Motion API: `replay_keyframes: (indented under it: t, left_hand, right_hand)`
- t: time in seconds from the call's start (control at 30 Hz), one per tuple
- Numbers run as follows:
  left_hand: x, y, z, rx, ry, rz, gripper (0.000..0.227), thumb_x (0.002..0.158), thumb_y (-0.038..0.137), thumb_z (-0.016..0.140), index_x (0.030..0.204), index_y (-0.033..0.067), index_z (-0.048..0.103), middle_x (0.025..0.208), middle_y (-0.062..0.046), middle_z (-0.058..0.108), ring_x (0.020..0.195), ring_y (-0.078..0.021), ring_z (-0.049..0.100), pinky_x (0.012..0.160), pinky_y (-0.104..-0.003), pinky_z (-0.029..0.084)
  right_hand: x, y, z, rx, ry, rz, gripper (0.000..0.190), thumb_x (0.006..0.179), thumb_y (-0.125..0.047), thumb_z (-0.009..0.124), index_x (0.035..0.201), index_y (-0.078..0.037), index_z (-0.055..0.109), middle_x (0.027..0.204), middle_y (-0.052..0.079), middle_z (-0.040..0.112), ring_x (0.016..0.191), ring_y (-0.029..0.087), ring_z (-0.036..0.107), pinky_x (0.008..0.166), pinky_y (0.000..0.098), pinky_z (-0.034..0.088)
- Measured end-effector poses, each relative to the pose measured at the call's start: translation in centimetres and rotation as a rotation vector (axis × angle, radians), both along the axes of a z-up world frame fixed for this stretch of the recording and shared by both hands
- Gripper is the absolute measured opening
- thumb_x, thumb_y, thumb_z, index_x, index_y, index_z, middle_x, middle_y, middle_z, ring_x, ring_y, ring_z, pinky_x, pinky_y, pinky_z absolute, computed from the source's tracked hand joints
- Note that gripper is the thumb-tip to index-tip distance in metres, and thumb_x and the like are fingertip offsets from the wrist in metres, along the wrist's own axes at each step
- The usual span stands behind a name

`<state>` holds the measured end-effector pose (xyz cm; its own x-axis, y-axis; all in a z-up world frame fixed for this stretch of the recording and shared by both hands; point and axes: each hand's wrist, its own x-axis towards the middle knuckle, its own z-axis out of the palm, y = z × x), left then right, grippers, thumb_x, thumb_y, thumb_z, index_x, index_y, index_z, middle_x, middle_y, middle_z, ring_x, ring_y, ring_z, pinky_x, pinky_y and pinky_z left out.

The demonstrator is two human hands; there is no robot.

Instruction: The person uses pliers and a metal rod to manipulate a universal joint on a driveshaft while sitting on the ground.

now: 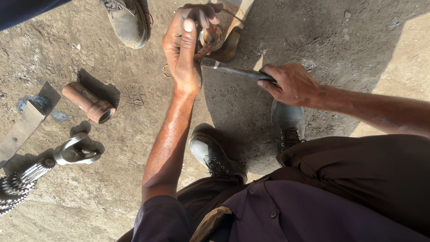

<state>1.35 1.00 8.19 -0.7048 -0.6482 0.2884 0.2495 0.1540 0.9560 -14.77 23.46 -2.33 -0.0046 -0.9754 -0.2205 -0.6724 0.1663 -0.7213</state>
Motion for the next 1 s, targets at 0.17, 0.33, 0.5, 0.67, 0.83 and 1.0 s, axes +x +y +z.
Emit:
replay_keyframes:
  t: [0.17, 0.33, 0.5, 0.67, 0.83, 1.0]
  left_hand:
    - [-1.9, 0.5, -0.1, -0.118, 0.136, 0.058, 0.041, 0.112, 0.041, 0.051, 0.102, 0.0028, 0.063, 0.09, -0.007, 0.06, 0.085, -0.0146, 0.06, 0.087, -0.037, 0.058]
    - [-2.1, 0.3, -0.7, -0.079, 0.096, 0.096, 0.033, 0.11, 0.032, 0.062, 0.102, -0.0004, 0.062, 0.082, -0.005, 0.056, 0.074, -0.0106, 0.054, 0.082, -0.033, 0.056]
    - [-2.2, 0.0, -1.2, -0.071, 0.104, 0.119, 0.026, 0.11, 0.023, 0.065, 0.102, -0.0013, 0.062, 0.091, -0.008, 0.062, 0.078, -0.0128, 0.058, 0.081, -0.032, 0.058]
    - [-2.7, -0.1, -1.2, -0.125, 0.086, 0.149, 0.023, 0.106, 0.019, 0.071, 0.098, -0.0004, 0.061, 0.093, -0.009, 0.065, 0.079, -0.0112, 0.059, 0.071, -0.027, 0.048]
    - [-3.4, 0.4, -2.1, -0.123, -0.03, 0.245, 0.025, 0.1, 0.018, 0.079, 0.093, 0.0009, 0.062, 0.085, -0.002, 0.063, 0.071, -0.0058, 0.056, 0.065, -0.022, 0.044]
    - [-3.2, -0.4, -2.3, -0.182, -0.073, 0.257, 0.025, 0.103, 0.018, 0.077, 0.093, 0.0008, 0.063, 0.089, -0.002, 0.063, 0.077, -0.0068, 0.054, 0.072, -0.022, 0.045]
  right_hand:
    - [0.1, -0.3, 0.2, 0.0, -0.005, 0.001, 0.03, 0.103, -0.03, 0.061, 0.104, -0.001, 0.07, 0.059, 0.006, 0.062, 0.036, 0.012, 0.043, 0.033, 0.0313, 0.038]
    - [0.0, -0.6, 0.4, 0.068, 0.005, -0.001, 0.029, 0.103, -0.03, 0.062, 0.101, -0.002, 0.07, 0.058, 0.006, 0.062, 0.037, 0.013, 0.044, 0.035, 0.0323, 0.039]
    - [0.2, -1.2, 0.3, 0.071, -0.043, -0.022, 0.028, 0.103, -0.028, 0.063, 0.103, -0.002, 0.069, 0.062, 0.006, 0.064, 0.037, 0.014, 0.046, 0.035, 0.0332, 0.039]
    - [0.2, -1.7, 0.6, 0.078, -0.062, -0.029, 0.027, 0.102, -0.028, 0.063, 0.103, -0.002, 0.069, 0.062, 0.008, 0.065, 0.038, 0.014, 0.047, 0.036, 0.0331, 0.042]
    - [0.0, -1.6, 0.6, 0.085, -0.066, -0.043, 0.027, 0.103, -0.027, 0.062, 0.105, -0.001, 0.068, 0.064, 0.008, 0.066, 0.038, 0.015, 0.05, 0.038, 0.0341, 0.043]
    - [-0.1, -1.2, 0.6, 0.044, -0.094, -0.065, 0.026, 0.103, -0.025, 0.062, 0.105, -0.001, 0.069, 0.068, 0.01, 0.068, 0.04, 0.015, 0.051, 0.038, 0.0325, 0.043]
